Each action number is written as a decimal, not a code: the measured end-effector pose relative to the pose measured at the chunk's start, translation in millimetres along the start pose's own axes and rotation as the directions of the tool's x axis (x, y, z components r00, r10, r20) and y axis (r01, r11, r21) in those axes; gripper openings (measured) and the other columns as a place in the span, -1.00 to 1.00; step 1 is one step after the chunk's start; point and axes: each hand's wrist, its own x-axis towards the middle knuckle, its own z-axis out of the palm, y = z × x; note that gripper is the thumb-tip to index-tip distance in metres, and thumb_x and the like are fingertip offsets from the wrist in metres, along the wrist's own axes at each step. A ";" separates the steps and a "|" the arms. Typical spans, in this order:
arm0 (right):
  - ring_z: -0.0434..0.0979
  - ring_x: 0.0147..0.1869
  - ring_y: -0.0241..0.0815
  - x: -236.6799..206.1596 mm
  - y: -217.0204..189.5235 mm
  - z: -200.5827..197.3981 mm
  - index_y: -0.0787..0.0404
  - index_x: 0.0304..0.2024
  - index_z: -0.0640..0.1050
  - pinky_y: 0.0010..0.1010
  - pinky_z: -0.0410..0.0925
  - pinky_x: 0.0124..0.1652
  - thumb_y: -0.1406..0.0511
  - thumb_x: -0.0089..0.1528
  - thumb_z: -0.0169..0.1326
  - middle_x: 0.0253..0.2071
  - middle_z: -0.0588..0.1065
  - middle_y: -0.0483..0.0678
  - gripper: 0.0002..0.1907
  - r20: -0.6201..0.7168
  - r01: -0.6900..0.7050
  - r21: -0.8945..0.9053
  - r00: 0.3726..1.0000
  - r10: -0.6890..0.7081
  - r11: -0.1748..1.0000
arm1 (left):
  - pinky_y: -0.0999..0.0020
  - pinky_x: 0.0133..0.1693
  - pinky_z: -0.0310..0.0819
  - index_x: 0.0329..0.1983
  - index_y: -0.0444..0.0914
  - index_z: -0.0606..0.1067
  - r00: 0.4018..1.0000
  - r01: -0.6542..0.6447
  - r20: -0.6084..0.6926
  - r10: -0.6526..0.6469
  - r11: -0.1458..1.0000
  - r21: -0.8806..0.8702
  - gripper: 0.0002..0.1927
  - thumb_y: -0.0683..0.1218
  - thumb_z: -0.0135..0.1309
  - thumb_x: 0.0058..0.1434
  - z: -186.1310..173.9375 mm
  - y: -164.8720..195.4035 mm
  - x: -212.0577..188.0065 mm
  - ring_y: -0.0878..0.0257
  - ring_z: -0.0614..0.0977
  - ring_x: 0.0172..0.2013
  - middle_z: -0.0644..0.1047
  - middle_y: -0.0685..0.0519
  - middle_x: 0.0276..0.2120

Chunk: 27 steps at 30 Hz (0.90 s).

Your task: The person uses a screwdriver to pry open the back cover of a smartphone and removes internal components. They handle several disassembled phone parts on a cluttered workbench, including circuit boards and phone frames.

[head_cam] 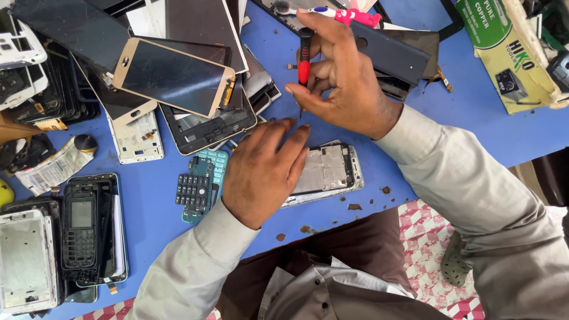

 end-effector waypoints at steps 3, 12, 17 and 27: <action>0.73 -0.08 -0.24 -0.2 -1.5 0.1 0.16 0.50 -0.05 -0.56 0.61 -0.21 0.53 0.43 0.28 0.10 0.43 0.10 -0.13 -0.018 -0.007 -0.009 1.000 0.007 1.000 | 0.12 -0.01 0.52 0.12 -0.29 0.53 0.999 0.002 0.034 -0.003 1.000 0.002 -0.61 -0.10 0.22 0.24 -0.1 -0.4 1.7 -0.02 0.57 0.01 0.50 -0.13 0.08; 0.72 -0.11 -0.27 -0.9 -4.7 0.0 0.19 0.49 -0.04 -0.60 0.58 -0.26 0.53 0.41 0.30 0.06 0.42 0.08 -0.12 -0.043 -0.001 -0.037 0.999 -0.001 0.999 | 0.10 0.01 0.48 0.11 -0.39 0.50 0.998 0.018 0.062 -0.017 1.000 -0.018 -0.57 -0.08 0.23 0.23 5.7 -2.0 1.8 -0.02 0.54 0.00 0.48 -0.13 0.05; 0.71 -0.08 -0.27 2.0 -7.0 -2.0 0.21 0.48 -0.06 -0.60 0.58 -0.22 0.55 0.43 0.28 0.08 0.42 0.09 -0.14 -0.056 0.024 -0.046 0.998 -0.027 0.999 | 0.09 0.03 0.47 0.09 -0.41 0.50 0.996 0.034 0.088 -0.032 0.999 -0.022 -0.57 -0.07 0.23 0.23 6.7 -3.0 2.4 -0.01 0.54 0.02 0.49 -0.10 0.08; 0.70 -0.12 -0.27 2.2 11.3 -8.6 0.25 0.43 -0.02 -0.58 0.59 -0.23 0.55 0.47 0.29 0.08 0.42 0.11 -0.21 -0.179 0.024 -0.131 0.983 -0.047 0.991 | 0.07 0.07 0.46 0.13 -0.43 0.47 0.993 0.023 0.114 -0.022 1.000 -0.010 -0.60 -0.12 0.14 0.29 3.1 -1.7 4.1 -0.04 0.53 0.09 0.47 -0.15 0.19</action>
